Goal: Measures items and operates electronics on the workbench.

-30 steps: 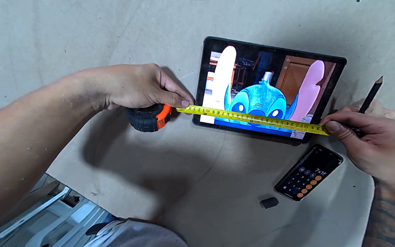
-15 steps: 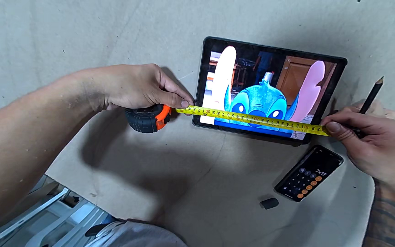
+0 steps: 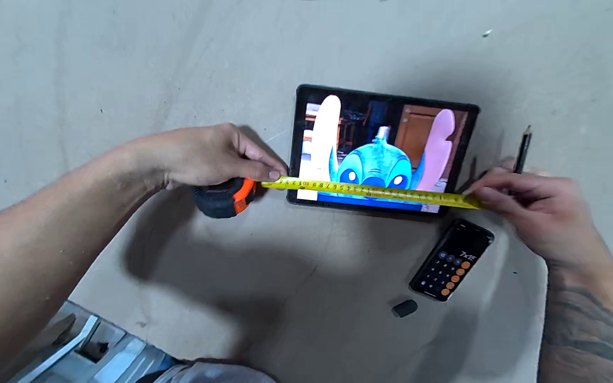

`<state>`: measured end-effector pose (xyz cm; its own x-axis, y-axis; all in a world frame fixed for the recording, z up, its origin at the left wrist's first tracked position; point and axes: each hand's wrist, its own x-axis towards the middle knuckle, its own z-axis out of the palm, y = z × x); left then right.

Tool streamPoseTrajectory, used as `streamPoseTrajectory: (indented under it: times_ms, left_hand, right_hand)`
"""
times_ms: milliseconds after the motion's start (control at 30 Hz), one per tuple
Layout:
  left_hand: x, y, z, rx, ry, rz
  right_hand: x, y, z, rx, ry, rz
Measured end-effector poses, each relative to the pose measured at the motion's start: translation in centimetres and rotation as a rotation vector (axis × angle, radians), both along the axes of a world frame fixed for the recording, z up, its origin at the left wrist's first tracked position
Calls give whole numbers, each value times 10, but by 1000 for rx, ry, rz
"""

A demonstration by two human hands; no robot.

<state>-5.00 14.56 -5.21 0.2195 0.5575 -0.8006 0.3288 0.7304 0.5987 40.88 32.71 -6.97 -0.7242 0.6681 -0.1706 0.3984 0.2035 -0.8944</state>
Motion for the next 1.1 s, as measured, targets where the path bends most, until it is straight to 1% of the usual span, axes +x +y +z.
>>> streamPoseTrajectory:
  times_ms: [33,67,100,133,167,233,267,300,333,367,433,500,533,567,633,700,733,767,867,967,1100]
  left_hand:
    - [-7,-7,2,50,-62,-22]
    - [-17,-17,2,84,-141,-50]
    - [-26,-29,1,103,-212,-62]
    - [-31,-41,0,95,-251,-58]
    - [-33,-51,3,64,-272,-29]
    - [-26,-69,17,-4,-172,88]
    - [-22,-79,22,-33,-91,143]
    - [-20,-93,20,-31,-57,233]
    - [-17,-105,16,-33,-47,353]
    - [-15,-113,13,-46,-37,432]
    - [-7,-123,15,-13,44,501]
    - [19,-131,18,180,213,572]
    - [34,-137,14,305,293,595]
    - [46,-143,5,444,356,571]
    - [66,-152,-13,723,442,418]
    - [76,-160,-28,907,558,240]
    - [79,-164,-33,952,617,184]
    - [82,-170,-39,979,673,167]
    - [90,-185,-58,1032,830,175]
    - [90,-188,-65,1040,868,117]
    - [91,-188,-64,998,893,79]
  right_hand:
    - [9,3,9,-119,192,-105]
    - [20,5,20,-167,364,-230]
    - [34,3,35,-186,503,-390]
    - [50,-3,48,-162,554,-523]
    - [67,-15,53,-109,521,-616]
    - [86,-56,42,-23,289,-730]
    - [85,-81,34,1,142,-793]
    - [79,-105,24,17,13,-826]
    - [72,-128,14,38,-68,-848]
    - [67,-149,4,64,-106,-864]
    - [59,-179,-10,116,-136,-920]
    - [53,-189,-18,138,-145,-983]
    - [51,-188,-19,131,-154,-993]
    - [51,-185,-20,129,-150,-991]
    - [54,-172,-25,153,-93,-971]
    - [60,-159,-32,188,14,-950]
    - [63,-157,-33,190,35,-933]
    - [66,-158,-32,193,34,-905]
    - [72,-178,-29,219,-65,-779]
    - [74,-204,-32,223,-105,-693]
    - [71,-216,-35,225,-99,-665]
